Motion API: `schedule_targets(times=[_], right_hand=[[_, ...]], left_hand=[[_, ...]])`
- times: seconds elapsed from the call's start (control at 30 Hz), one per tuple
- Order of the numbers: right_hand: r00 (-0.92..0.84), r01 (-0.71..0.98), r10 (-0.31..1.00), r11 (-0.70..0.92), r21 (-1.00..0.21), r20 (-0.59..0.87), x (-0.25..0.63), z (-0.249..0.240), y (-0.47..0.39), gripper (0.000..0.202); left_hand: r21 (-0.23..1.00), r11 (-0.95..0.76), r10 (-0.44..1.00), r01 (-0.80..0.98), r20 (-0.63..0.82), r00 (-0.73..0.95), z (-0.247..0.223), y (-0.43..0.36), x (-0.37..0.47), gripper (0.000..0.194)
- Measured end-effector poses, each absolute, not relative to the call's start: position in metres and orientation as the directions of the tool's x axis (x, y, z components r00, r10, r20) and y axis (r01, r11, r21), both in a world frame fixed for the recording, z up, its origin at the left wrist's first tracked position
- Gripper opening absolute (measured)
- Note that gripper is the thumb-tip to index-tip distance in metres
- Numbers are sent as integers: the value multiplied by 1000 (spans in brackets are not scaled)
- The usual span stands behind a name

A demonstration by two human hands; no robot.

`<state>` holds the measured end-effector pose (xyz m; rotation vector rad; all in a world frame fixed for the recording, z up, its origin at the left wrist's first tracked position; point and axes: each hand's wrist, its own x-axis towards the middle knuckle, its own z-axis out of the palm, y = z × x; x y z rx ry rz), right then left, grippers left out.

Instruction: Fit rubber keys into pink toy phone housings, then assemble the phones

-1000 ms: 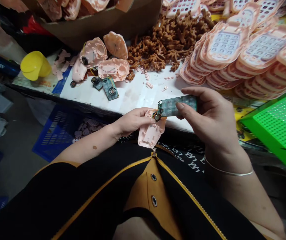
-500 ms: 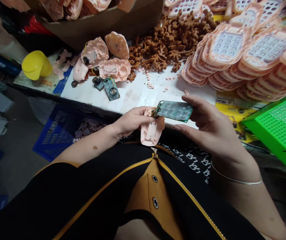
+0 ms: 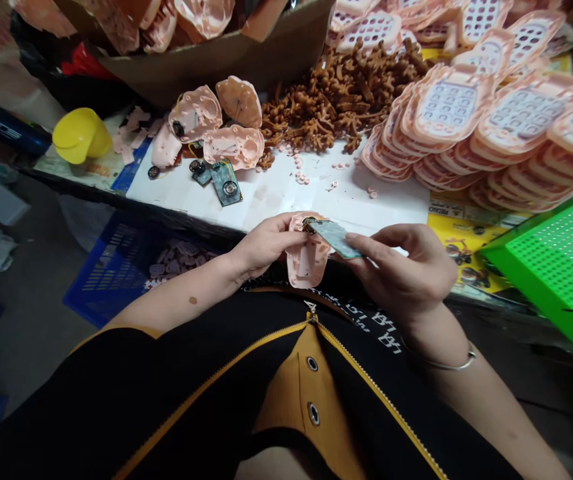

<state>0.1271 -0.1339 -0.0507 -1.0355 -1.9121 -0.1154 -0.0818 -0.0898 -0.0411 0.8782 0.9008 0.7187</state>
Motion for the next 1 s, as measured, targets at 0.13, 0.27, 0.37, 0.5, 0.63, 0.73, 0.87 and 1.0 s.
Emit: schedule_targets(times=[0.13,0.27,0.37,0.5,0.63,0.73,0.87,1.0], right_hand=[[-325,699,548,688,-195,771,114,-64,-137,33],[-383,647,492,747,-153,782,110,-72,-139,40],[-384,627,475,764,-154,792,110,-72,-140,46],[-410,595,468,788,-160,783,107,-70,-141,48],[-412,584,449,798,-149,793,104,-71,-140,47],[-405,577,448,801,-157,797,101,-73,-138,46],[-392,567,476,799,-200,788,99,-75,-139,46],[-372,588,490,781,-208,788,96,-76,-139,46]], left_hand=[[883,447,829,-145,-348,438,-38,-90,-81,30],[885,427,832,-188,-303,464,-36,-90,-81,29],[893,401,849,-204,-278,449,-38,-90,-82,28],[885,393,877,-249,-279,392,-41,-89,-82,27],[871,395,880,-292,-268,392,-41,-89,-82,26],[871,389,880,-300,-254,402,-41,-90,-83,24],[883,365,894,-294,-246,374,-42,-91,-84,26],[908,324,920,-267,-236,312,-44,-91,-84,29]])
